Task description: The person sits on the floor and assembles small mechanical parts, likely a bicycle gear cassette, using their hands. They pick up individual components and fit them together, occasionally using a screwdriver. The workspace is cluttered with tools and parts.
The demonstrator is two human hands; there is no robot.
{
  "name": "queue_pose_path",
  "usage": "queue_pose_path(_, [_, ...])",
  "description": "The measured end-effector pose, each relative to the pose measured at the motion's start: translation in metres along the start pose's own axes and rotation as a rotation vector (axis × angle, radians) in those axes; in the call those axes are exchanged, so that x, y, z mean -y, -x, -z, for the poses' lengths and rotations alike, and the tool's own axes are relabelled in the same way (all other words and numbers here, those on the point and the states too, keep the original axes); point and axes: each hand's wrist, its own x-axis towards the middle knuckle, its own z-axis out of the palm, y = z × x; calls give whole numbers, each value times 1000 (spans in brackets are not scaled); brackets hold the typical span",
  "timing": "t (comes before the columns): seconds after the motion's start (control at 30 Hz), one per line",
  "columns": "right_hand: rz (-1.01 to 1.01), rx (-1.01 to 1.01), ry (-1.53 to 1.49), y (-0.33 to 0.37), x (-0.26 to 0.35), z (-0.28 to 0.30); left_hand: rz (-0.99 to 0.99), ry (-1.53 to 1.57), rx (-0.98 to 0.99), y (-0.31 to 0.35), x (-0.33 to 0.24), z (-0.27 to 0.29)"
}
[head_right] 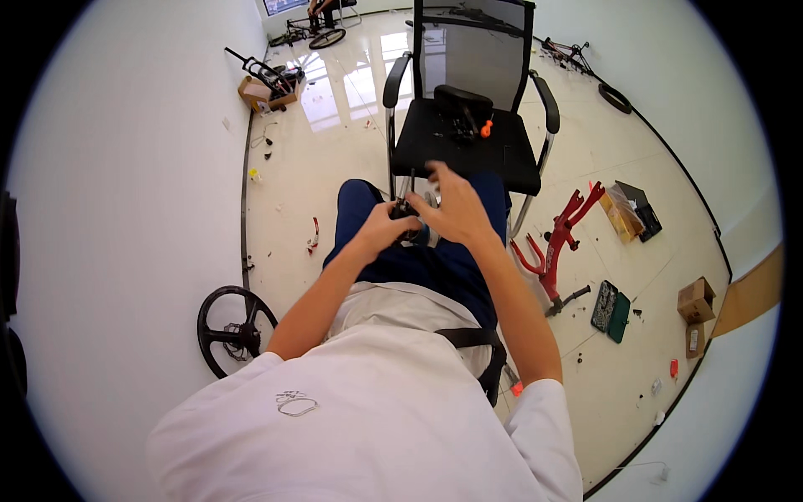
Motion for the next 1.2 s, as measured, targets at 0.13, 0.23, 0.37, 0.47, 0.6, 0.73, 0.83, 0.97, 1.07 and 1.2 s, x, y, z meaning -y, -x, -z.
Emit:
queue_pose_path(0.13, [548, -3, 502, 4, 32, 38, 134, 155, 242, 5, -19, 16])
queue_pose_path(0.23, [684, 203, 599, 3, 35, 46, 273, 421, 444, 10, -32, 22])
queue_pose_path(0.37, [788, 241, 634, -9, 29, 50, 388, 563, 531, 18, -46, 23])
queue_pose_path(0.47, [793, 244, 579, -10, 32, 48, 437, 593, 549, 18, -43, 25])
queue_pose_path(0.6, [831, 209, 594, -6, 27, 38, 426, 530, 560, 11, -24, 27])
queue_pose_path(0.73, [844, 191, 574, -2, 21, 38, 469, 583, 584, 17, -21, 23])
queue_pose_path(0.83, [845, 208, 569, -2, 15, 39, 476, 640, 674, 18, -23, 23])
queue_pose_path(0.97, [851, 202, 547, 6, 17, 37, 485, 718, 710, 23, -10, 20])
queue_pose_path(1.07, [891, 176, 560, 8, 20, 36, 451, 777, 686, 28, -7, 17])
queue_pose_path(1.2, [922, 157, 577, 17, 9, 28, 472, 788, 596, 35, -4, 14])
